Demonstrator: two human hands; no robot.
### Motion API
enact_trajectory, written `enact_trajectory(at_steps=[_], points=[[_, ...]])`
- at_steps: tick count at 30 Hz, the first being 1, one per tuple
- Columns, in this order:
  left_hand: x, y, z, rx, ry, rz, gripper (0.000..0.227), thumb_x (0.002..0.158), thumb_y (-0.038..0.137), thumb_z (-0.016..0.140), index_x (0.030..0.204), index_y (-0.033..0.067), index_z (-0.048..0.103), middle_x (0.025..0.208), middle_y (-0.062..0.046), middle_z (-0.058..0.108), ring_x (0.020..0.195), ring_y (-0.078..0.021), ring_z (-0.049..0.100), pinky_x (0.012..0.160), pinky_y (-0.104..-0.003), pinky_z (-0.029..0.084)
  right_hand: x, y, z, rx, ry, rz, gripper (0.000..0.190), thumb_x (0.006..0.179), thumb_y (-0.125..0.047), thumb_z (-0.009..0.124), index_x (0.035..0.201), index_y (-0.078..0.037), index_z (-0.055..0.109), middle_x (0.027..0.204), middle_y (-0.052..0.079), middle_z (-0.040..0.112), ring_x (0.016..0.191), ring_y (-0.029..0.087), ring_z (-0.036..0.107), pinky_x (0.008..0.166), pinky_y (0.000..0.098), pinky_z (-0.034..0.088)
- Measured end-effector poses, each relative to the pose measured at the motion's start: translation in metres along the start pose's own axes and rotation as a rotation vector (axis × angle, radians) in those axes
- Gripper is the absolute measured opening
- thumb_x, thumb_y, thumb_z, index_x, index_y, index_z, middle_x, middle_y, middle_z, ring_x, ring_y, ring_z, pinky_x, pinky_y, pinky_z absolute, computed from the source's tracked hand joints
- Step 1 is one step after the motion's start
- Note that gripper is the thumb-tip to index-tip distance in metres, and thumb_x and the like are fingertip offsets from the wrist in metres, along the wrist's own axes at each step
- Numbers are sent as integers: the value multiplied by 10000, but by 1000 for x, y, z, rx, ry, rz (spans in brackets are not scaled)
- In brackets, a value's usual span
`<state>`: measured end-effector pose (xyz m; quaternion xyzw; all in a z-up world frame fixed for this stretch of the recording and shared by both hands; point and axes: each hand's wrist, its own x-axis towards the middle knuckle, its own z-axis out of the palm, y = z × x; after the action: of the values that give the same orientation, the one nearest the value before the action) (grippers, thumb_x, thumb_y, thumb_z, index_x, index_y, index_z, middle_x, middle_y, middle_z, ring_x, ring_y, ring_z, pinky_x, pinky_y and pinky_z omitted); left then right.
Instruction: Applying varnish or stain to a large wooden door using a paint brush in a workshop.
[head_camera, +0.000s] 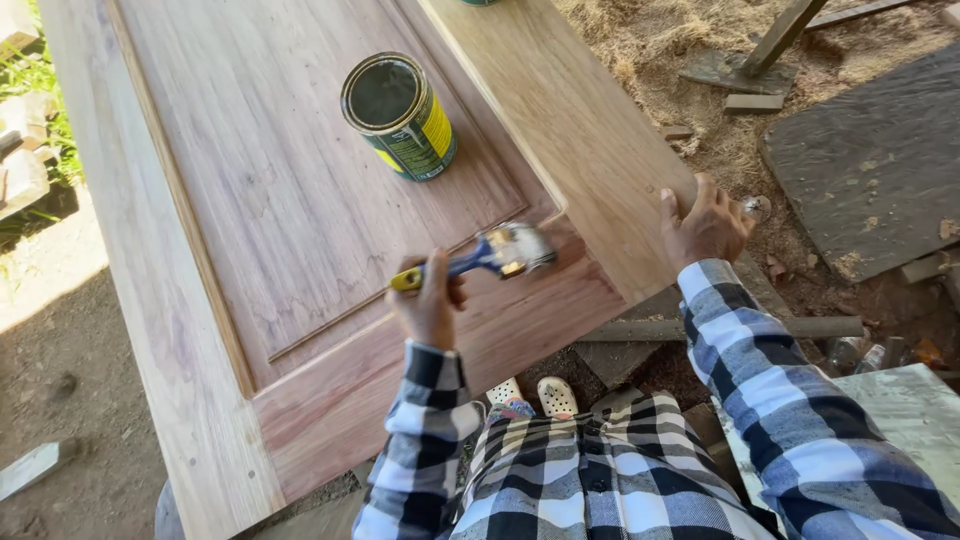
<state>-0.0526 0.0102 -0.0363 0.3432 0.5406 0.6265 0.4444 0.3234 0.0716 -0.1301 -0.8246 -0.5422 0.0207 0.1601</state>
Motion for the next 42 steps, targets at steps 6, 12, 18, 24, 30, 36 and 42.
enact_trajectory(at_steps=[6, 12, 18, 24, 30, 36, 42], points=[[-18, 19, -153, -24, 278, -40, 197, 950, 161, 730, 860, 47, 596, 613, -91, 660, 418, -132, 582, 320, -263, 422, 2, 20, 45, 364, 132, -94, 536, 1034, -483, 643, 1403, -99, 574, 1147, 202, 720, 1015, 368, 698, 847, 538, 515], [-60, 55, -307, 128, 629, 76, 177, 926, 162, 749, 884, 67, 606, 608, -71, 651, 422, -117, 571, 339, -251, 419, 73, 112, 231, 660, 8, -339, 375, 1143, -298, 452, 1308, 17, 575, 1202, 175, 664, 1072, 289, 681, 902, 423, 585], [-79, 82, -258, 387, 660, 236, 240, 1018, 202, 743, 885, 71, 591, 649, -43, 618, 495, -77, 571, 388, -227, 417, 29, 53, 89, 252, 109, -61, 598, 1060, -459, 570, 1480, -44, 479, 1081, 293, 673, 908, 437, 670, 736, 573, 529], [-64, 58, -90, -43, 212, 8, 183, 980, 254, 675, 912, 85, 670, 610, -37, 630, 438, -76, 545, 354, -213, 385, 13, 24, 45, 186, 174, -56, 674, 1040, -581, 564, 1474, -66, 523, 1217, 287, 668, 1083, 474, 653, 935, 596, 502], [-74, 27, 23, -81, -197, -130, 197, 960, 245, 686, 938, 49, 708, 674, -24, 694, 500, -85, 617, 395, -233, 485, 1, 4, 24, 74, 96, 33, 658, 1006, -591, 557, 1435, -93, 564, 1290, 233, 660, 1145, 416, 640, 988, 591, 454], [-73, -4, 14, 144, -174, -51, 177, 897, 186, 772, 842, 38, 693, 596, -25, 650, 453, -75, 564, 382, -217, 431, 7, -6, -5, -29, 196, 34, 625, 938, -600, 557, 1394, -172, 562, 1309, 168, 666, 1185, 346, 633, 1004, 590, 410], [-69, -10, -124, 401, 7, -163, 232, 917, 188, 721, 824, -10, 645, 584, -116, 667, 433, -153, 577, 391, -293, 445, 8, 3, -3, -45, 78, 55, 614, 966, -628, 515, 1394, -188, 539, 1300, 153, 664, 1170, 355, 631, 1030, 598, 397]])
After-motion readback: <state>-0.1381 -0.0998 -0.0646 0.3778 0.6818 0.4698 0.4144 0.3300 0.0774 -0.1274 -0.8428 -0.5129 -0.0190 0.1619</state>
